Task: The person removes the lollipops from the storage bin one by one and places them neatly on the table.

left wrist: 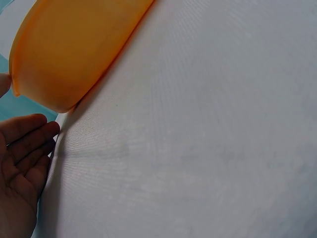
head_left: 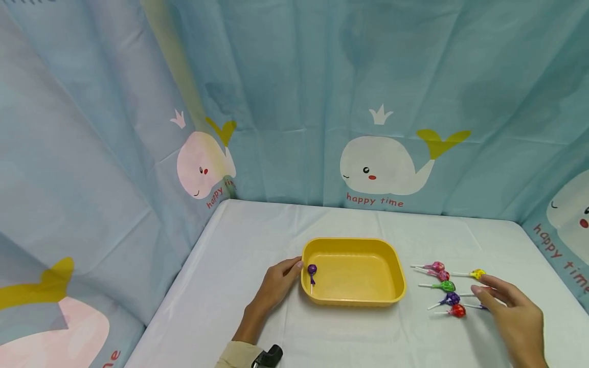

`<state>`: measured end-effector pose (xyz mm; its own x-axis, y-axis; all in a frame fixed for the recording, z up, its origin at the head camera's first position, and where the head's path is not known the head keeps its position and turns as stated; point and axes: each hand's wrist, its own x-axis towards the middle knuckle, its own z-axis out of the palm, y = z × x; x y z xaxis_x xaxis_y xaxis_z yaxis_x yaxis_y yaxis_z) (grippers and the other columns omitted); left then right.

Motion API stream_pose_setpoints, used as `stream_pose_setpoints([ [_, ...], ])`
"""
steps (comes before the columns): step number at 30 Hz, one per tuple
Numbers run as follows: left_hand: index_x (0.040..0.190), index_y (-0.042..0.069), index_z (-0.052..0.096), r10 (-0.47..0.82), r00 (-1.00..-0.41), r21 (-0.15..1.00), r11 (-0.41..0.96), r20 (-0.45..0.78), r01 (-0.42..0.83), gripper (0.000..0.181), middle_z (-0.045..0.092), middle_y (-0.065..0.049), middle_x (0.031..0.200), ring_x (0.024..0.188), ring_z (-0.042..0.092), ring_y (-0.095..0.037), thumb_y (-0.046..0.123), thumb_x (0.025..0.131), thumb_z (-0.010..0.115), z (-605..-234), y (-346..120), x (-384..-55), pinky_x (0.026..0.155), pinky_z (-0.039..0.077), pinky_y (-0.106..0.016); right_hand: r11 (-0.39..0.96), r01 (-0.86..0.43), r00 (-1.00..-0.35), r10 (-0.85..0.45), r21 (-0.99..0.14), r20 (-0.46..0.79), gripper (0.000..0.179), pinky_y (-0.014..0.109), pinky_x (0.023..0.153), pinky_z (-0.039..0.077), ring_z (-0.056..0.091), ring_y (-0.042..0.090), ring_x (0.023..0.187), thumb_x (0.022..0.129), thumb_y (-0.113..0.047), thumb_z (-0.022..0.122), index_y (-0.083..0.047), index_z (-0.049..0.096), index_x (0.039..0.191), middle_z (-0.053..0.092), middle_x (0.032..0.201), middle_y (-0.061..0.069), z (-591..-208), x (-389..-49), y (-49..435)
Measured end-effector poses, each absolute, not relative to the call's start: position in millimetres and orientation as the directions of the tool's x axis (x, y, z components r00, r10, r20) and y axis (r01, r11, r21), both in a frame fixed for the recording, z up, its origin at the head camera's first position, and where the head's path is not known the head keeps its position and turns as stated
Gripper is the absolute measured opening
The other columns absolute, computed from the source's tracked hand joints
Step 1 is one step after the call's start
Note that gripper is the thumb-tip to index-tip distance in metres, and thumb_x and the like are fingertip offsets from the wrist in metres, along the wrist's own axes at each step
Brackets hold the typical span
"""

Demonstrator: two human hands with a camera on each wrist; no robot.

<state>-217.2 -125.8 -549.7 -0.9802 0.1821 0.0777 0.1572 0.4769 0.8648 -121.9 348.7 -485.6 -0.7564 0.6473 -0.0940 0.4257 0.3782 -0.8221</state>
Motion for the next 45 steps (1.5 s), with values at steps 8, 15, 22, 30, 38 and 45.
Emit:
stream_pose_setpoints([
  [8,0.146,0.017,0.067,0.180,-0.982,0.864,0.483,0.064,0.145,0.059,0.068,-0.001,0.144,0.141,0.059,-0.027,0.059,0.107,0.054,-549,-125,-216,0.121,0.045,-0.050,0.347,0.325,-0.803,0.593,-0.880,-0.063,0.056,0.006,0.068,0.054,0.062,-0.015,0.081,0.100,-0.035,0.076,-0.011,0.061,0.149,0.064,0.108,-0.030,-479,-125,325],
  [15,0.146,0.017,0.067,0.175,-0.983,0.865,0.484,0.055,0.135,0.059,0.068,-0.001,0.145,0.141,0.059,-0.027,0.059,0.106,0.055,-547,-125,-216,0.121,0.045,-0.050,0.299,0.266,-0.836,0.545,-0.916,-0.065,0.058,0.007,0.069,0.055,0.065,-0.012,0.086,0.097,-0.037,0.080,-0.011,0.063,0.146,0.067,0.100,-0.033,-479,-129,312],
  [22,0.145,0.018,0.067,0.179,-0.982,0.866,0.480,0.062,0.143,0.057,0.068,0.000,0.144,0.141,0.059,-0.027,0.058,0.107,0.055,-548,-125,-217,0.122,0.045,-0.050,0.297,0.166,-0.879,0.476,-0.940,-0.005,0.051,0.009,0.071,0.057,0.069,-0.007,0.088,0.097,-0.029,0.081,-0.010,0.065,0.141,0.074,0.104,-0.022,-480,-134,293],
  [30,0.146,0.018,0.067,0.180,-0.981,0.867,0.476,0.066,0.146,0.059,0.067,0.000,0.145,0.142,0.058,-0.026,0.060,0.107,0.054,-550,-125,-218,0.122,0.044,-0.050,0.285,0.125,-0.899,0.438,-0.950,0.013,0.052,0.014,0.073,0.061,0.072,0.001,0.087,0.097,-0.033,0.080,-0.009,0.066,0.140,0.075,0.107,-0.016,-480,-139,276],
  [38,0.146,0.016,0.067,0.184,-0.980,0.865,0.476,0.078,0.158,0.058,0.067,-0.001,0.145,0.141,0.059,-0.026,0.058,0.107,0.055,-550,-125,-217,0.121,0.045,-0.049,0.293,0.121,-0.917,0.398,-0.948,0.006,0.056,0.014,0.076,0.061,0.072,0.002,0.090,0.098,-0.035,0.078,-0.007,0.062,0.144,0.073,0.108,-0.018,-482,-145,261],
  [45,0.146,0.017,0.067,0.176,-0.982,0.863,0.484,0.069,0.147,0.059,0.067,-0.001,0.145,0.141,0.058,-0.027,0.059,0.107,0.054,-549,-125,-217,0.122,0.044,-0.050,0.286,0.097,-0.936,0.351,-0.953,0.010,0.054,0.015,0.078,0.061,0.073,0.011,0.092,0.099,-0.035,0.078,-0.007,0.063,0.143,0.074,0.108,-0.014,-479,-148,246],
])
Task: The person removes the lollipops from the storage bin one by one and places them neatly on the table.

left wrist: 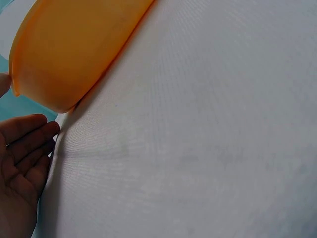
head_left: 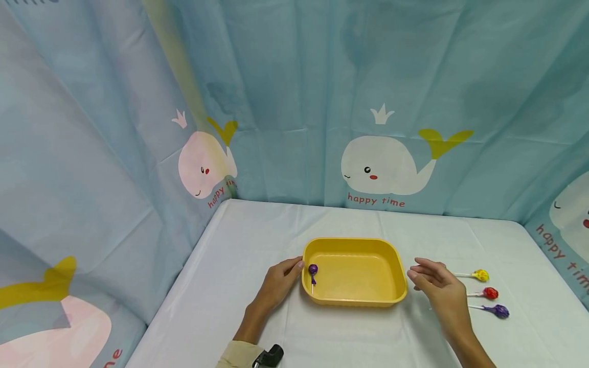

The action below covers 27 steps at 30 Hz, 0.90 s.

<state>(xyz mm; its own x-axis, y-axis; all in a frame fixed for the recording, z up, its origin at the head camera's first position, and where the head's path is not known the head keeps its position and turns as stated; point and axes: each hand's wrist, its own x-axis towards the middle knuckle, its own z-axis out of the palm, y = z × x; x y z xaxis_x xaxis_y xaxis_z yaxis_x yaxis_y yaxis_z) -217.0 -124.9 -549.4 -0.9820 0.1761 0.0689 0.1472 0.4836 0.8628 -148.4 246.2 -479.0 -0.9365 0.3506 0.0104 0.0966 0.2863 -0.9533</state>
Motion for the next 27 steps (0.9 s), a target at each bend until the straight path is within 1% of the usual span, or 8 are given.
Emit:
stream_pose_setpoints([
  [4,0.145,0.017,0.067,0.178,-0.982,0.863,0.482,0.070,0.149,0.059,0.068,0.000,0.145,0.141,0.058,-0.027,0.059,0.107,0.054,-549,-125,-217,0.122,0.044,-0.050,0.277,0.075,-0.942,0.334,-0.958,0.023,0.051,0.017,0.078,0.062,0.073,0.006,0.091,0.100,-0.031,0.078,-0.005,0.064,0.142,0.074,0.109,-0.009,-477,-151,238],
  [6,0.145,0.017,0.067,0.181,-0.981,0.864,0.480,0.072,0.151,0.058,0.068,0.000,0.145,0.141,0.058,-0.027,0.059,0.107,0.054,-548,-124,-217,0.122,0.044,-0.050,0.274,0.076,-0.945,0.326,-0.959,0.019,0.049,0.017,0.079,0.063,0.072,0.004,0.092,0.100,-0.030,0.077,-0.006,0.065,0.141,0.074,0.113,-0.004,-477,-152,233],
  [10,0.146,0.017,0.067,0.185,-0.980,0.867,0.475,0.069,0.150,0.058,0.067,0.000,0.145,0.141,0.058,-0.027,0.058,0.107,0.054,-548,-124,-217,0.122,0.044,-0.050,0.273,0.089,-0.951,0.309,-0.958,0.000,0.046,0.018,0.079,0.063,0.072,0.005,0.093,0.101,-0.026,0.077,-0.007,0.065,0.141,0.074,0.120,0.007,-477,-153,227],
  [14,0.146,0.017,0.067,0.187,-0.980,0.867,0.475,0.070,0.153,0.058,0.067,0.000,0.145,0.142,0.058,-0.027,0.058,0.107,0.054,-548,-125,-217,0.122,0.044,-0.050,0.267,0.082,-0.956,0.295,-0.960,0.001,0.045,0.018,0.080,0.063,0.072,0.005,0.093,0.101,-0.024,0.077,-0.006,0.065,0.141,0.073,0.123,0.013,-476,-154,221],
  [17,0.146,0.017,0.067,0.188,-0.979,0.865,0.477,0.075,0.157,0.058,0.068,0.000,0.145,0.141,0.058,-0.027,0.058,0.107,0.054,-549,-125,-217,0.122,0.044,-0.050,0.261,0.072,-0.959,0.283,-0.963,0.005,0.047,0.017,0.080,0.062,0.073,0.005,0.092,0.101,-0.025,0.077,-0.003,0.065,0.140,0.074,0.120,0.012,-476,-156,216],
  [21,0.146,0.017,0.067,0.186,-0.980,0.864,0.479,0.074,0.156,0.058,0.067,0.000,0.145,0.142,0.058,-0.027,0.059,0.107,0.054,-550,-126,-217,0.122,0.044,-0.051,0.244,0.071,-0.965,0.261,-0.967,-0.005,0.048,0.017,0.080,0.062,0.074,0.010,0.093,0.100,-0.027,0.077,-0.003,0.065,0.140,0.075,0.118,0.009,-477,-157,210],
  [23,0.146,0.017,0.067,0.184,-0.981,0.864,0.480,0.070,0.152,0.059,0.067,-0.001,0.145,0.142,0.058,-0.027,0.059,0.107,0.054,-550,-126,-218,0.122,0.044,-0.051,0.230,0.058,-0.969,0.245,-0.971,0.000,0.049,0.018,0.079,0.063,0.075,0.012,0.093,0.099,-0.027,0.078,-0.002,0.065,0.139,0.074,0.119,0.011,-478,-158,207],
  [27,0.146,0.018,0.067,0.181,-0.981,0.863,0.483,0.066,0.147,0.058,0.067,-0.001,0.145,0.142,0.058,-0.028,0.059,0.107,0.054,-550,-125,-218,0.122,0.044,-0.051,0.196,0.017,-0.977,0.211,-0.980,0.025,0.047,0.021,0.079,0.064,0.074,0.009,0.091,0.099,-0.023,0.078,0.001,0.065,0.137,0.074,0.118,0.013,-478,-158,200],
])
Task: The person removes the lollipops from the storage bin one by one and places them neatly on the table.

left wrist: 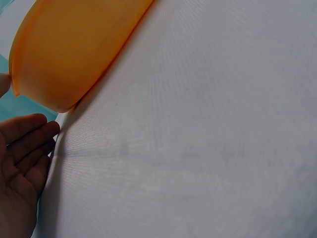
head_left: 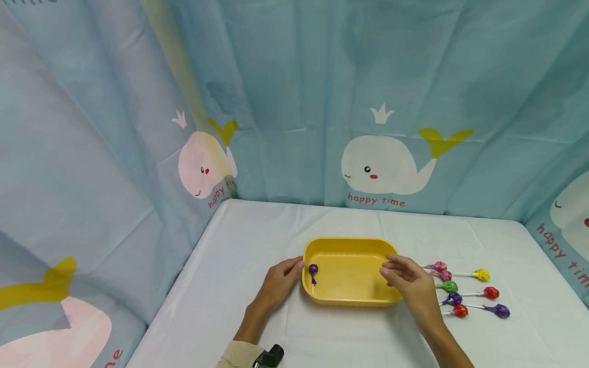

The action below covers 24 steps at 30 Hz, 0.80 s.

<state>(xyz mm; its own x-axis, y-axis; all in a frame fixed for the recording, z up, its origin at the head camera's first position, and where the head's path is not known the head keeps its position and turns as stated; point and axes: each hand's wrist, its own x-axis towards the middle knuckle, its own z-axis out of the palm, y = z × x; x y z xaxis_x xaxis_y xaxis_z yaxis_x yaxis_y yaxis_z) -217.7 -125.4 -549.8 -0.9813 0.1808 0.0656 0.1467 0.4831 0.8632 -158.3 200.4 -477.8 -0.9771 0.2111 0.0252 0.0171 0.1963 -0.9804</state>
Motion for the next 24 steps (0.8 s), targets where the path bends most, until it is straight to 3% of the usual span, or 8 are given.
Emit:
stream_pose_setpoints([
  [15,0.146,0.017,0.067,0.189,-0.979,0.857,0.489,0.076,0.160,0.058,0.067,-0.001,0.145,0.142,0.058,-0.026,0.058,0.107,0.055,-549,-126,-218,0.122,0.045,-0.049,0.165,-0.042,-0.990,0.128,-0.985,0.064,0.043,0.022,0.079,0.063,0.074,0.015,0.090,0.097,-0.021,0.080,0.001,0.068,0.132,0.073,0.117,0.019,-478,-162,178],
  [24,0.145,0.017,0.067,0.187,-0.979,0.857,0.488,0.080,0.163,0.058,0.068,-0.001,0.144,0.141,0.059,-0.026,0.058,0.107,0.054,-550,-126,-219,0.122,0.045,-0.049,0.151,-0.043,-0.996,0.071,-0.988,0.054,0.042,0.022,0.082,0.062,0.073,0.015,0.097,0.095,-0.021,0.083,-0.005,0.070,0.131,0.074,0.116,0.017,-481,-167,163],
])
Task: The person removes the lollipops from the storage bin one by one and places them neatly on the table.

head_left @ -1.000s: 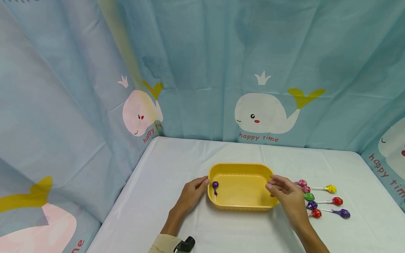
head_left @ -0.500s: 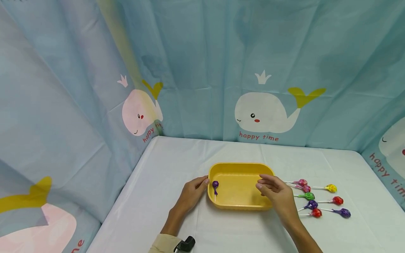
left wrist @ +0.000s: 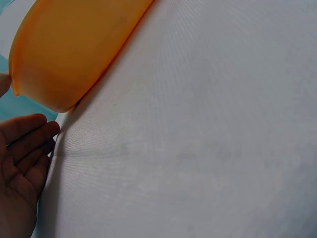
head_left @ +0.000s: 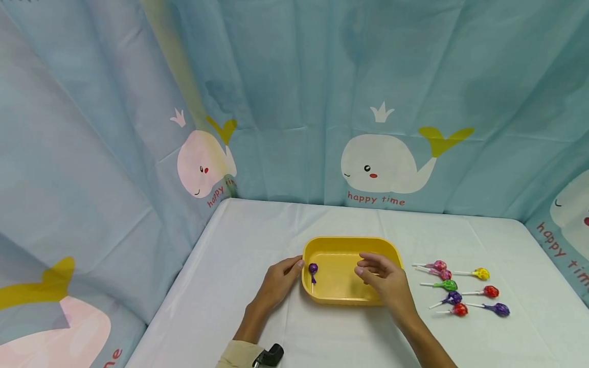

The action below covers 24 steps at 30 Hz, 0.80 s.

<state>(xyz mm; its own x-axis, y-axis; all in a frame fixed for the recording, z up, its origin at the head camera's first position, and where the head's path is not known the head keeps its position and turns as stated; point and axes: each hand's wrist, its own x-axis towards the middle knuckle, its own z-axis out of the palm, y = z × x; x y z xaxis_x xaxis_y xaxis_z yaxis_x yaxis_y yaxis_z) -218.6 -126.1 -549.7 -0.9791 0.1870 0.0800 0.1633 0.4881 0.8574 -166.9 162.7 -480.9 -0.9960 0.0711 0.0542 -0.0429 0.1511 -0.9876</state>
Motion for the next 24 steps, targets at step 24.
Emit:
stream_pose_setpoints([
  [24,0.145,0.017,0.068,0.188,-0.979,0.854,0.493,0.083,0.167,0.058,0.068,-0.001,0.144,0.140,0.059,-0.028,0.058,0.107,0.054,-551,-127,-218,0.121,0.045,-0.051,0.187,-0.026,-0.999,-0.032,-0.982,0.021,0.044,0.023,0.084,0.064,0.073,0.021,0.097,0.092,-0.014,0.084,-0.002,0.071,0.132,0.074,0.112,0.015,-488,-186,126],
])
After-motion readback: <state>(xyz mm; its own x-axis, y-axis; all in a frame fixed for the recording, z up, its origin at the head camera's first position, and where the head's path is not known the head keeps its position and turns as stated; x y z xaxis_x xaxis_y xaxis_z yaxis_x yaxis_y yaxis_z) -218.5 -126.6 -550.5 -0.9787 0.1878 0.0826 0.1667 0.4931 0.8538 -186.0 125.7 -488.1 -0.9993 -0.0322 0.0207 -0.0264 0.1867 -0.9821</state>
